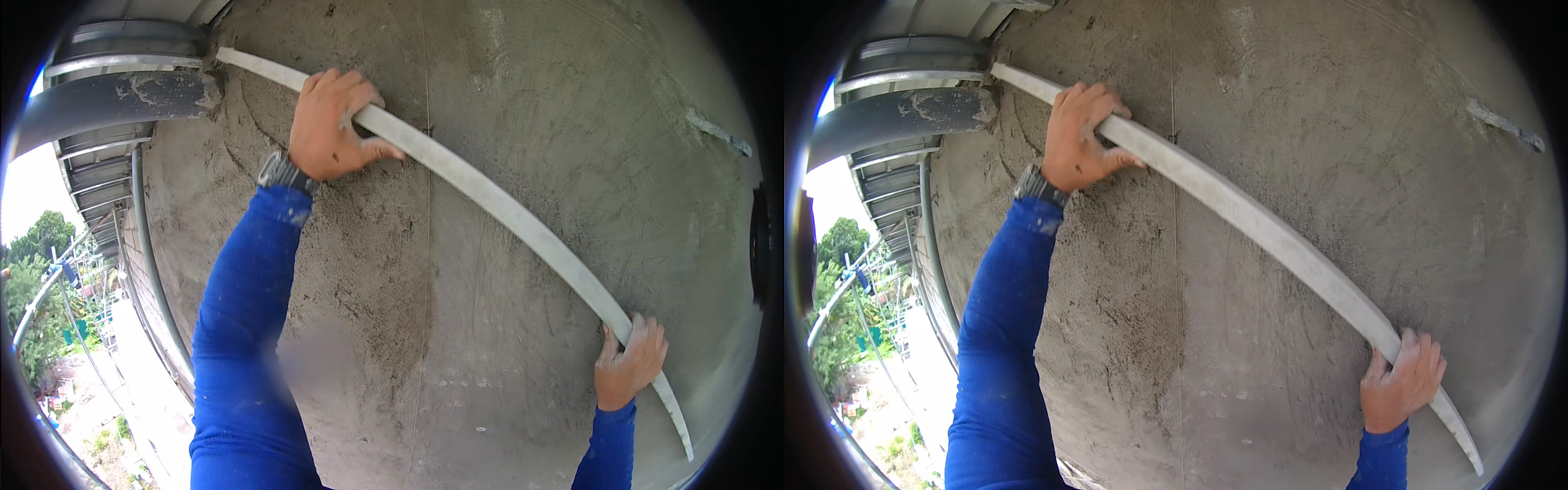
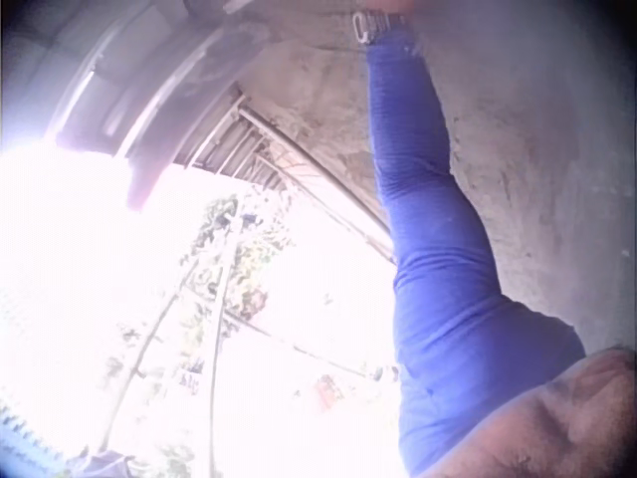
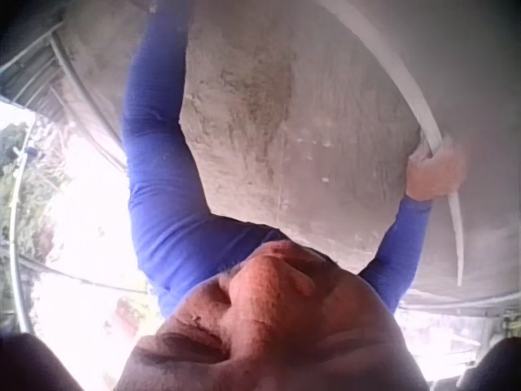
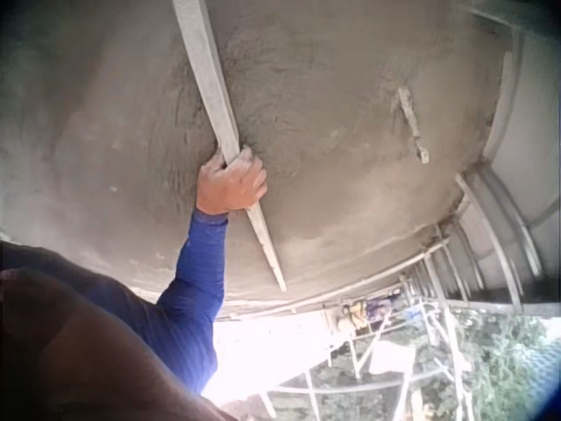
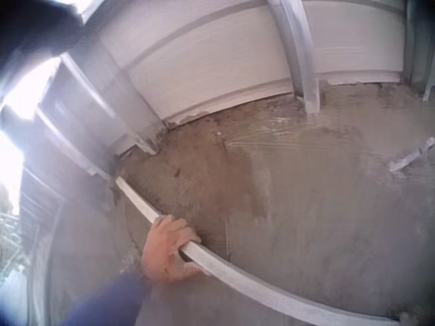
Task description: The person uses a long straight edge to level and smooth wet cement plaster on an exterior wall. They repeatedly drag the tool across the surface to remove excess material and create a flat finish.
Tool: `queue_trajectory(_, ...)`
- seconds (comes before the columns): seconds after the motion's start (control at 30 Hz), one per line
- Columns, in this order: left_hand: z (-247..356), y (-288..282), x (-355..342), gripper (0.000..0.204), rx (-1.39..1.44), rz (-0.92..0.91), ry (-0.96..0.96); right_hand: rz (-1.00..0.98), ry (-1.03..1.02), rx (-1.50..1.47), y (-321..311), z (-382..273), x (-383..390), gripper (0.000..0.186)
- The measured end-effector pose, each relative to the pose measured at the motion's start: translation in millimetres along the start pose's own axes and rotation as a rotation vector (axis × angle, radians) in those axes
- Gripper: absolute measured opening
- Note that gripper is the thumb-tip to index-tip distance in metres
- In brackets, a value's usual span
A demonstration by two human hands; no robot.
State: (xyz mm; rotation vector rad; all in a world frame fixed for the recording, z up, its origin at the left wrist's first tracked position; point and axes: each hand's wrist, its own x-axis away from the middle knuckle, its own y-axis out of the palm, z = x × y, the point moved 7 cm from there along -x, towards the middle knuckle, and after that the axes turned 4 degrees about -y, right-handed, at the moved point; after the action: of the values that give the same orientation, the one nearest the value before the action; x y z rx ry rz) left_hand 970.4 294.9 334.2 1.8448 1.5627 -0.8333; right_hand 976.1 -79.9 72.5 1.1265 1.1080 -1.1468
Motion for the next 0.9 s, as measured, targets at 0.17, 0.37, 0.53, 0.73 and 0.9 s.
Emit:
queue_trajectory(0.17,89,12,59,0.060,0.077,0.056,-0.095,-0.124,0.006,0.024,-10,43,96,0.040)
queue_trajectory(0.37,182,7,92,0.050,0.216,-0.071,-0.187,-0.276,0.121,-0.052,-4,101,204,0.042)
queue_trajectory(0.53,225,-3,96,0.051,0.333,-0.227,-0.234,-0.301,0.122,-0.126,-19,122,218,0.042)
queue_trajectory(0.73,128,1,-7,0.057,0.224,-0.030,-0.170,-0.192,0.122,-0.011,-39,102,65,0.039)
queue_trajectory(0.9,-17,-16,-24,0.065,-0.014,-0.096,-0.091,-0.120,0.069,-0.167,-2,5,-37,0.039)
